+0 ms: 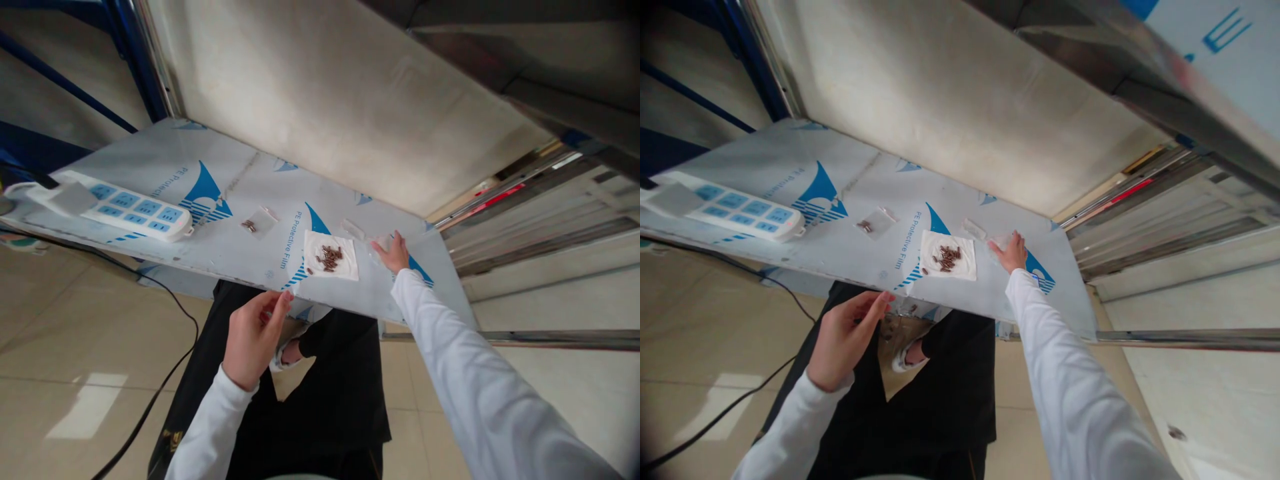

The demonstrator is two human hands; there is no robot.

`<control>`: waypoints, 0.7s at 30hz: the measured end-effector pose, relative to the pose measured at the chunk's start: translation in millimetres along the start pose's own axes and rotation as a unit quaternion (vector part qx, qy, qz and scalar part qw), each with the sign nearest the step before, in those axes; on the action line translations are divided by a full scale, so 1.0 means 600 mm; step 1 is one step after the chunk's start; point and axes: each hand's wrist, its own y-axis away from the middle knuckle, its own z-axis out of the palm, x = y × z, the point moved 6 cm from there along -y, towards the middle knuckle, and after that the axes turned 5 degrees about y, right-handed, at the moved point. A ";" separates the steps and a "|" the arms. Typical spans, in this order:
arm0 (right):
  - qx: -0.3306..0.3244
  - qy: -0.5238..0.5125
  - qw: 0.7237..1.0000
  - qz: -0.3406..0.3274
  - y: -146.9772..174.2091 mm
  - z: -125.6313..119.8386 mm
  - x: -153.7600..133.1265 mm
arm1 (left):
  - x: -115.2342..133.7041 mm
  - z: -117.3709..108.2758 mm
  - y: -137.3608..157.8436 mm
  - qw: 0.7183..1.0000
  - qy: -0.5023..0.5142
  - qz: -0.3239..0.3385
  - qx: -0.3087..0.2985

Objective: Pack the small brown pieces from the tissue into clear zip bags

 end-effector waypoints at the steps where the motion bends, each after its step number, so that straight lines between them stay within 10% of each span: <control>1: 0.014 -0.006 1.000 0.010 -0.002 -0.009 -0.003 | 0.000 0.000 0.000 1.000 0.000 -0.001 0.001; 8: 0.182 -0.140 0.958 -0.170 0.006 -0.089 -0.203 | -0.003 -0.002 -0.001 1.000 0.027 -0.013 0.005; 14: -0.059 -0.137 0.944 -0.293 0.084 0.029 -0.494 | -0.007 -0.018 -0.001 0.999 0.021 -0.028 0.016; 21: -0.080 -0.166 0.966 -0.180 0.088 0.084 -0.564 | -0.020 -0.056 0.012 0.998 -0.007 -0.050 0.043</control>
